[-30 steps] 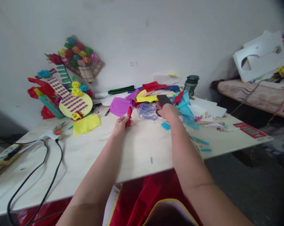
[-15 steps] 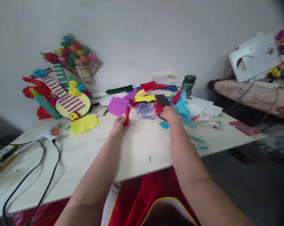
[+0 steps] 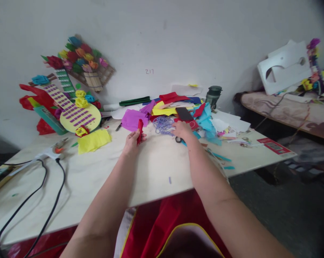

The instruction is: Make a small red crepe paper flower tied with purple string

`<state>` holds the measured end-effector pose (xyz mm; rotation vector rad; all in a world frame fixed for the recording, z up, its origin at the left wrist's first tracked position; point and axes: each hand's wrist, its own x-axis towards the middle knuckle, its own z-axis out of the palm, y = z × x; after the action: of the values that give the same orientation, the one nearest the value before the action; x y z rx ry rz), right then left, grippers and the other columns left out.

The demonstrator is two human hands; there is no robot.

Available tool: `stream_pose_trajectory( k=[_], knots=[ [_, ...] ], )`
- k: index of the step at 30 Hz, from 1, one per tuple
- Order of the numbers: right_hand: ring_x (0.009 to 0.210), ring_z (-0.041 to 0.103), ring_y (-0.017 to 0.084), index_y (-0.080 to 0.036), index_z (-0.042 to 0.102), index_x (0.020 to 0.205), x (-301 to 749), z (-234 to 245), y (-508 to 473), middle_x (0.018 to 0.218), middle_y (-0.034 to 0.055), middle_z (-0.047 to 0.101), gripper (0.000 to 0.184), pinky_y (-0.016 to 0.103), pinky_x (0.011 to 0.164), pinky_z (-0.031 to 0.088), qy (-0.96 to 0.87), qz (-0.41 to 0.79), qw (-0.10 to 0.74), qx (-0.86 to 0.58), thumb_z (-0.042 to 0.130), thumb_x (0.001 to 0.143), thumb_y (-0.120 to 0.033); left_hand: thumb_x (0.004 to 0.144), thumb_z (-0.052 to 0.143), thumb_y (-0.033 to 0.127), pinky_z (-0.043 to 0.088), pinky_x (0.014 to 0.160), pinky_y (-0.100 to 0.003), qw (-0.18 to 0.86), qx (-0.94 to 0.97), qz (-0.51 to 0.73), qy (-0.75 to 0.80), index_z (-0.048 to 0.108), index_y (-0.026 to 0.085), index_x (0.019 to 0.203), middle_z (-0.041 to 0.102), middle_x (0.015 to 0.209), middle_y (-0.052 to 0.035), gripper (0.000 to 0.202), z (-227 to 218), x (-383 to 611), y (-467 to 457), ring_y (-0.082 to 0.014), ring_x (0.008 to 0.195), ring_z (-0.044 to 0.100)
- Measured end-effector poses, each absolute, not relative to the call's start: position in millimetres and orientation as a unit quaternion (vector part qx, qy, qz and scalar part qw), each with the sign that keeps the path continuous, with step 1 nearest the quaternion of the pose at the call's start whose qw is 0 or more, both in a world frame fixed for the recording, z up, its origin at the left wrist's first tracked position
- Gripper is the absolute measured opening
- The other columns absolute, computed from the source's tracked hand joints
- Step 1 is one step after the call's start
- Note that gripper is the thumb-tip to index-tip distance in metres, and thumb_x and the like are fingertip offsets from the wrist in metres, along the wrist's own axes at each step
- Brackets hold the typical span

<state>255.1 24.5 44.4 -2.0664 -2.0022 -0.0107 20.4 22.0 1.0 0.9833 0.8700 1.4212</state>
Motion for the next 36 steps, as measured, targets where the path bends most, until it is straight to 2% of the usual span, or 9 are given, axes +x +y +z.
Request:
stream_pose_trajectory(
  k=[2, 4, 8, 12, 16, 22, 26, 29, 36],
  knots=[
    [0.109, 0.053, 0.028, -0.021, 0.069, 0.097, 250.9, 41.0, 27.4, 0.111, 0.0113, 0.063, 0.027, 0.038, 0.091, 0.039, -0.694, 0.003, 0.125, -0.709, 0.058, 0.072, -0.024, 0.07, 0.064, 0.036, 0.049, 0.06, -0.025, 0.571, 0.419, 0.603, 0.367, 0.055, 0.012, 0.083, 0.063, 0.067, -0.0038, 0.029, 1.5, 20.6, 21.0, -0.0088, 0.051, 0.056],
    [0.104, 0.055, 0.025, -0.019, 0.07, 0.086, 248.7, 38.1, 31.9, 0.102, 0.0109, 0.066, 0.019, 0.034, 0.088, 0.04, -0.673, 0.019, 0.174, -0.719, 0.057, 0.074, -0.024, 0.072, 0.063, 0.035, 0.049, 0.059, -0.025, 0.576, 0.418, 0.601, 0.364, 0.055, 0.012, 0.084, 0.063, 0.067, -0.004, 0.028, 2.0, 20.8, 20.0, -0.009, 0.05, 0.056],
    [0.07, 0.06, 0.015, -0.016, 0.066, 0.08, 246.2, 33.6, 40.3, 0.073, 0.0034, 0.067, 0.021, 0.023, 0.062, 0.044, -0.608, 0.15, 0.416, -0.659, 0.053, 0.077, -0.033, 0.074, 0.062, 0.034, 0.05, 0.061, -0.025, 0.583, 0.403, 0.604, 0.364, 0.054, 0.012, 0.084, 0.063, 0.069, -0.0045, 0.025, 4.0, 21.6, 18.4, -0.009, 0.052, 0.057],
    [0.038, 0.041, 0.006, -0.016, 0.057, 0.072, 236.7, 31.5, 40.0, 0.049, -0.0049, 0.051, 0.019, 0.018, 0.038, 0.03, -0.519, 0.357, 0.575, -0.522, 0.056, 0.074, -0.034, 0.077, 0.059, 0.031, 0.051, 0.064, -0.026, 0.595, 0.374, 0.612, 0.364, 0.053, 0.012, 0.083, 0.064, 0.07, -0.005, 0.02, 6.2, 23.0, 17.9, -0.0092, 0.054, 0.058],
    [0.033, 0.035, 0.004, -0.016, 0.051, 0.069, 222.4, 32.8, 33.6, 0.043, -0.0072, 0.046, 0.022, 0.016, 0.033, 0.022, -0.482, 0.489, 0.584, -0.432, 0.064, 0.069, -0.035, 0.079, 0.056, 0.028, 0.052, 0.065, -0.028, 0.615, 0.379, 0.604, 0.336, 0.056, 0.012, 0.086, 0.067, 0.081, -0.0095, 0.018, 7.6, 25.8, 15.8, -0.0113, 0.06, 0.061],
    [0.032, 0.038, 0.003, -0.016, 0.051, 0.07, 204.2, 27.1, 27.7, 0.044, -0.0061, 0.051, 0.027, 0.015, 0.032, 0.026, -0.524, 0.532, 0.539, -0.388, 0.067, 0.067, -0.038, 0.077, 0.058, 0.025, 0.053, 0.067, -0.027, 0.644, 0.408, 0.579, 0.288, 0.06, 0.014, 0.098, 0.063, 0.111, -0.0123, 0.024, 8.4, 35.5, 9.2, -0.0158, 0.081, 0.064],
    [0.034, 0.046, 0.006, -0.016, 0.052, 0.07, 195.8, 21.1, 26.6, 0.048, -0.0039, 0.057, 0.024, 0.016, 0.032, 0.03, -0.577, 0.527, 0.489, -0.388, 0.064, 0.07, -0.036, 0.072, 0.064, 0.02, 0.053, 0.071, -0.028, 0.658, 0.4, 0.567, 0.294, 0.062, 0.012, 0.084, 0.067, 0.088, -0.0101, 0.015, 3.5, 40.1, 11.6, -0.0154, 0.075, 0.064],
    [0.031, 0.041, 0.004, -0.016, 0.052, 0.068, 195.1, 20.4, 27.2, 0.045, -0.0059, 0.052, 0.022, 0.016, 0.031, 0.028, -0.579, 0.497, 0.501, -0.409, 0.063, 0.072, -0.035, 0.072, 0.065, 0.02, 0.052, 0.07, -0.025, 0.629, 0.397, 0.582, 0.329, 0.06, 0.01, 0.074, 0.064, 0.07, -0.0064, 0.011, 1.2, 37.2, 16.4, -0.0109, 0.062, 0.061],
    [0.033, 0.032, 0.004, -0.016, 0.053, 0.068, 207.3, 24.6, 33.2, 0.041, -0.0089, 0.041, 0.02, 0.017, 0.032, 0.021, -0.493, 0.436, 0.595, -0.461, 0.062, 0.07, -0.033, 0.076, 0.06, 0.018, 0.052, 0.069, -0.023, 0.57, 0.318, 0.678, 0.338, 0.057, 0.011, 0.07, 0.061, 0.067, -0.0038, 0.009, 7.2, 19.2, 22.9, -0.0082, 0.06, 0.058]
  ],
)
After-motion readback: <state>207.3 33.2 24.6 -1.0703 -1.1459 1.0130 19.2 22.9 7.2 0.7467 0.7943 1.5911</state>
